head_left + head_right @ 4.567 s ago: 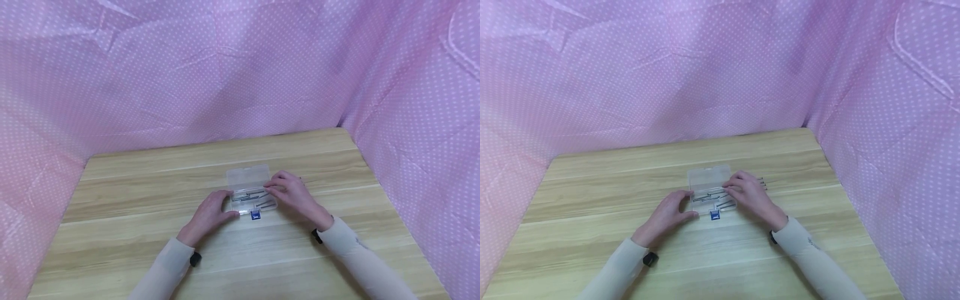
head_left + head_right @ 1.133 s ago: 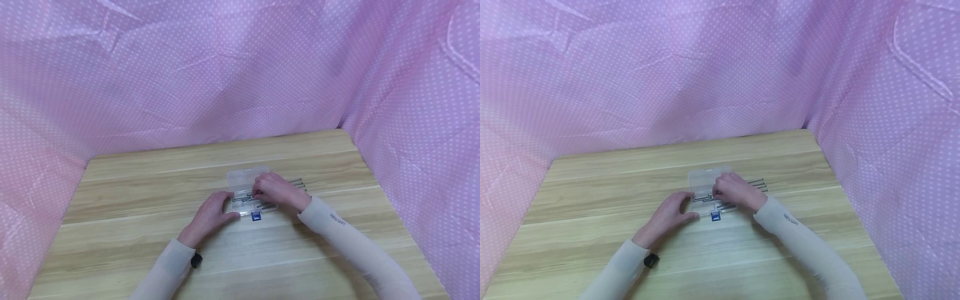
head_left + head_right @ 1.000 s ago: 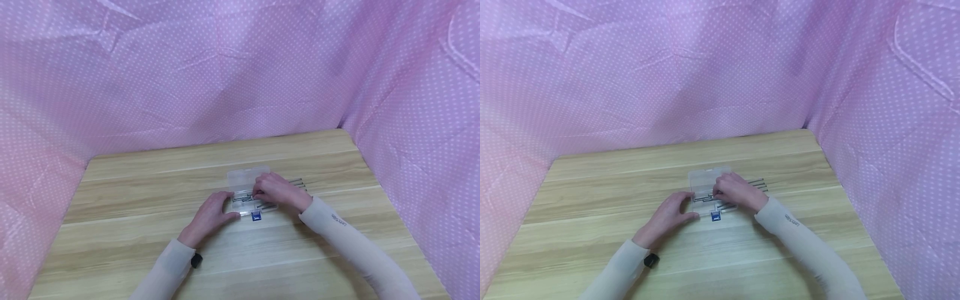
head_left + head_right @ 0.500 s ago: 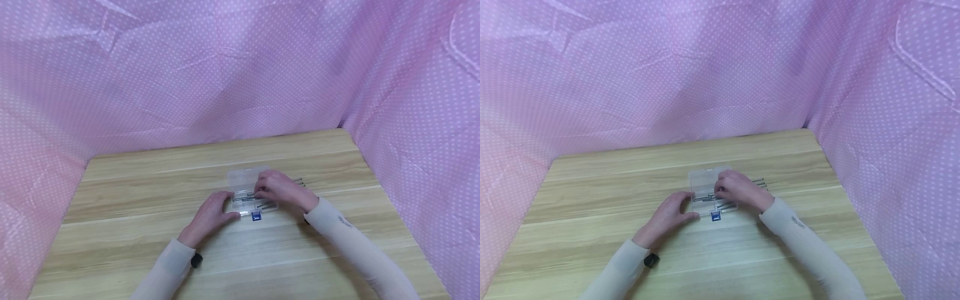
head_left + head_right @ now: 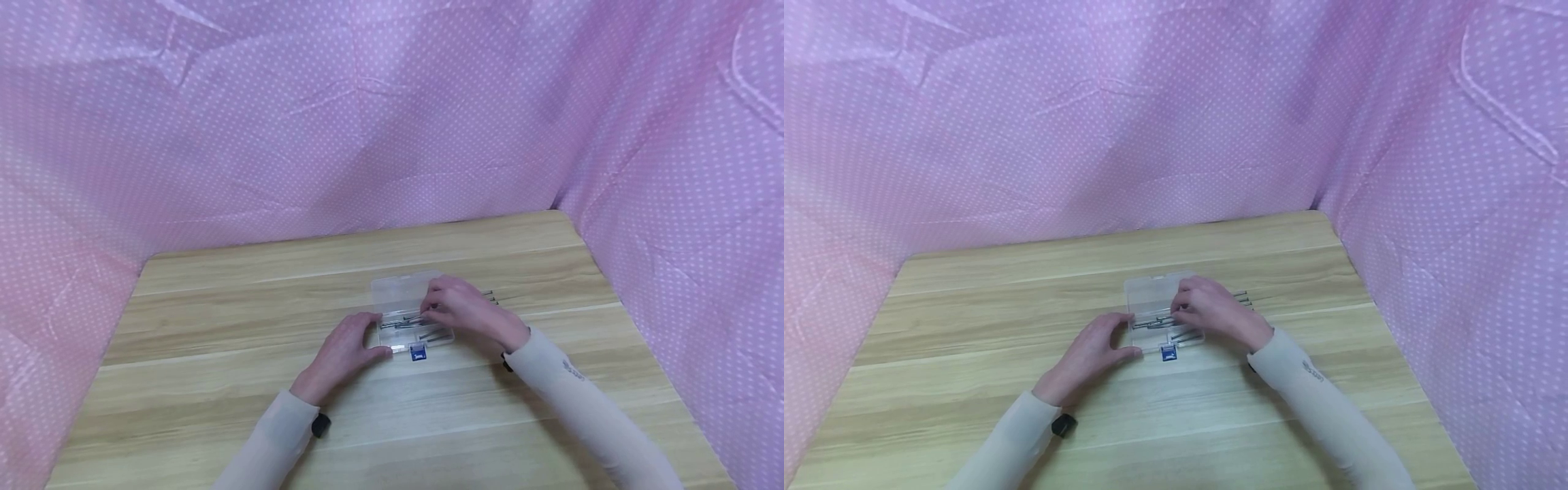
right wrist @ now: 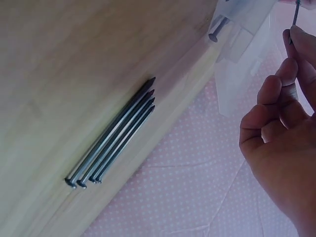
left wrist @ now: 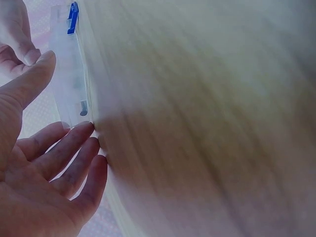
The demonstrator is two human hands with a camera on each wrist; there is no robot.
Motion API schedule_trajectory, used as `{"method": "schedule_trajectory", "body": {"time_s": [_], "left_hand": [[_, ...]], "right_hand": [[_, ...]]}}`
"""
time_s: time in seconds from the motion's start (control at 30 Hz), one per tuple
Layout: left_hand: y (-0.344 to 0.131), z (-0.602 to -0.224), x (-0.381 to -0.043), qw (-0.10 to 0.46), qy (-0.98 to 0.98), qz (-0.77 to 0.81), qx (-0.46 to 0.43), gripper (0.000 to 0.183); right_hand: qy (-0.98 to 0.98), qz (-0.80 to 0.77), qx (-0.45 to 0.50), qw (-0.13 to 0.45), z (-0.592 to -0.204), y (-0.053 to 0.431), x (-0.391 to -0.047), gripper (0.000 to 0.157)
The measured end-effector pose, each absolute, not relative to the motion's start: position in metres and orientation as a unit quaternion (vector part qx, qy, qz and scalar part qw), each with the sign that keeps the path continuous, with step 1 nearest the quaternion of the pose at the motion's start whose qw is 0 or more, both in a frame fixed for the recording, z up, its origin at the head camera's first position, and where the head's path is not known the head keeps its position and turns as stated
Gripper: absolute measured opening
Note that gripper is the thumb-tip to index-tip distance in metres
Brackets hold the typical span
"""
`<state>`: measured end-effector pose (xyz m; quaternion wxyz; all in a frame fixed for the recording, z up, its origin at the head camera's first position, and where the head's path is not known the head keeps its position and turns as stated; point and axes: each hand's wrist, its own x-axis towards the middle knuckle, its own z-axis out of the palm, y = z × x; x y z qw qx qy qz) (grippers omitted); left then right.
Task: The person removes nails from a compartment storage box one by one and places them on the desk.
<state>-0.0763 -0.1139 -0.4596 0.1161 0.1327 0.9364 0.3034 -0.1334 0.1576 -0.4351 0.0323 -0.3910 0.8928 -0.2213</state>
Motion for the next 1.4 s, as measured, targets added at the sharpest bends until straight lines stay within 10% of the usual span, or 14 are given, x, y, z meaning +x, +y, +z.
{"method": "schedule_trajectory", "body": {"time_s": [1.4], "left_hand": [[-0.112,-0.458,-0.072,0.103,0.937,0.305,0.137,0.071]], "right_hand": [[0.887,-0.304,-0.34,-0.069,-0.423,0.213,-0.119,0.007]]}}
